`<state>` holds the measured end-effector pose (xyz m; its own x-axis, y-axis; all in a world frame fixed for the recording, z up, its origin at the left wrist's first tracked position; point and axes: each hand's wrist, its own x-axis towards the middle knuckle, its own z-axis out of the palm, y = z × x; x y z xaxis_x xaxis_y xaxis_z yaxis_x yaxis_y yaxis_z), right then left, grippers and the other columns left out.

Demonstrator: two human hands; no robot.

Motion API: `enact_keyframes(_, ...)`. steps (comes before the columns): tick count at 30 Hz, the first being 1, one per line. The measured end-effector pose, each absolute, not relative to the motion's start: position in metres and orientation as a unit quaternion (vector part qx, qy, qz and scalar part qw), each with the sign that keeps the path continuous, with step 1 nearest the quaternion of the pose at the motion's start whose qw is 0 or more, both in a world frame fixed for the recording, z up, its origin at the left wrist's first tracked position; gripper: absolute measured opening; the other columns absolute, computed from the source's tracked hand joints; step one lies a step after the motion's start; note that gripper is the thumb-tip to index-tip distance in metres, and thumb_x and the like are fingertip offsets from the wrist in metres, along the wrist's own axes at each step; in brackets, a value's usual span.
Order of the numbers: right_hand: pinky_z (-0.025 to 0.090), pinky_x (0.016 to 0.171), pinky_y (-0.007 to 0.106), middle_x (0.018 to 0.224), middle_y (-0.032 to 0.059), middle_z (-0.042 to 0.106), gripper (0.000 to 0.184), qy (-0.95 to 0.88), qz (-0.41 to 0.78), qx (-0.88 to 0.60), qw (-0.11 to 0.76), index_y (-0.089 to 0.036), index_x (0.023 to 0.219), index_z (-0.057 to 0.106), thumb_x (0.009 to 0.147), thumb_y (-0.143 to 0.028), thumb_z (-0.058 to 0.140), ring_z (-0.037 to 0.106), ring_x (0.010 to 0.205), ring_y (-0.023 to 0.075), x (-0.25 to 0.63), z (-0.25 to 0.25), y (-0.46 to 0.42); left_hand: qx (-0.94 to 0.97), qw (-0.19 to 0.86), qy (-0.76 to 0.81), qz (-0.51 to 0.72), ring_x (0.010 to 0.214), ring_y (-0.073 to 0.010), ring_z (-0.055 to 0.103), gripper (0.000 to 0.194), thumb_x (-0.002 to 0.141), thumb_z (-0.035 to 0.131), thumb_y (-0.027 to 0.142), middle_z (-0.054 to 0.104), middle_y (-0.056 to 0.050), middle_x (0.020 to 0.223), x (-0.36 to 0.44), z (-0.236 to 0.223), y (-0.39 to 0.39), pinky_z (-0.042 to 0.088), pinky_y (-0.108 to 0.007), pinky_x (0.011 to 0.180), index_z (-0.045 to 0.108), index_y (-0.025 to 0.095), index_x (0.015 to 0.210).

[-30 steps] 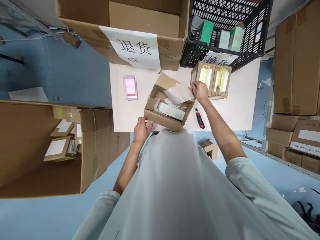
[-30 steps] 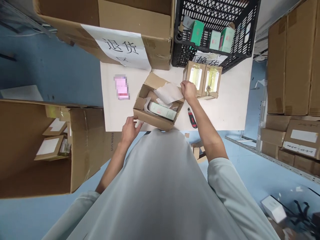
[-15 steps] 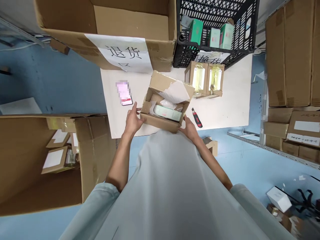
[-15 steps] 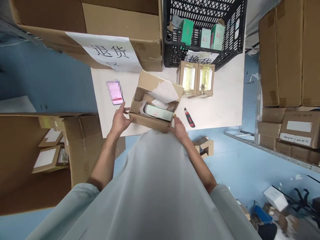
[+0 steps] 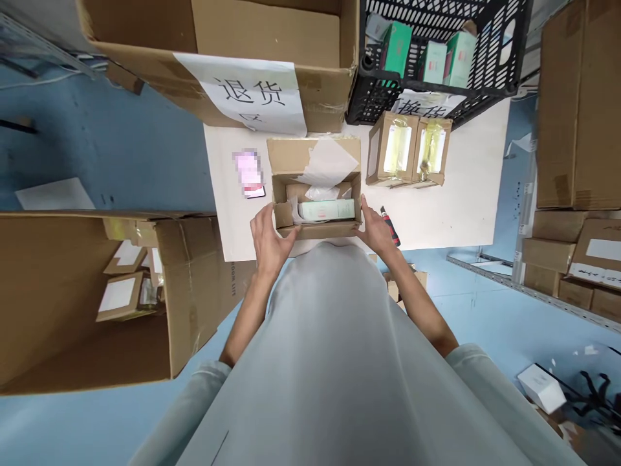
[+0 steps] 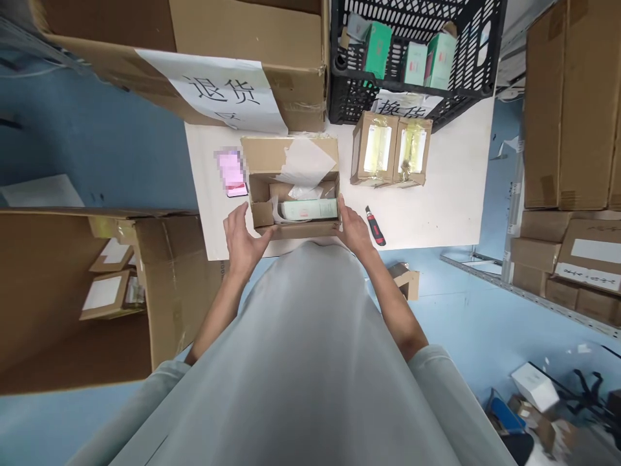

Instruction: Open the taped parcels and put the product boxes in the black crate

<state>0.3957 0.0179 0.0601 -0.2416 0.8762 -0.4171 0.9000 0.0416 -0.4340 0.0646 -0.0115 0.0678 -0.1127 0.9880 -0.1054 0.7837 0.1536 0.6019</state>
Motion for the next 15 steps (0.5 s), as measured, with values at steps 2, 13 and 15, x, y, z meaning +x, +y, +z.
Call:
enact_keyframes(2,0.064,0.112,0.06,0.16,0.0234,0.067,0.111,0.727,-0.31,0.612,0.024,-0.022,0.193,0.005,0.102,-0.023,0.068,0.068,0.143,0.0438,0.396,0.062,0.017,0.657,0.259,0.679,0.203,0.154,-0.0406,0.056,0.07,0.104,0.08,0.04,0.064,-0.018,0.166,0.077,0.079,0.005,0.048,-0.062,0.13,0.054,0.026,0.167)
enact_keyframes(13,0.062,0.117,0.063,0.161,0.0235,0.067,0.102,0.737,-0.313,0.598,0.027,-0.023,0.193,0.015,0.103,-0.024,0.064,0.07,0.14,0.0437,0.395,0.062,0.017,0.819,0.293,0.474,-0.137,0.145,-0.0477,0.062,0.067,0.088,0.087,0.022,0.076,-0.031,0.144,0.177,0.047,0.109,0.05,-0.054,0.119,0.065,0.003,0.149)
enact_keyframes(15,0.061,0.118,0.062,0.161,0.0238,0.068,0.1,0.737,-0.314,0.598,0.033,-0.022,0.192,0.017,0.104,-0.024,0.063,0.07,0.14,0.0436,0.394,0.063,0.018,0.826,0.289,0.454,-0.167,0.146,-0.0474,0.062,0.07,0.088,0.084,0.017,0.075,-0.033,0.144,0.183,0.042,0.114,0.049,-0.053,0.119,0.063,0.0,0.152)
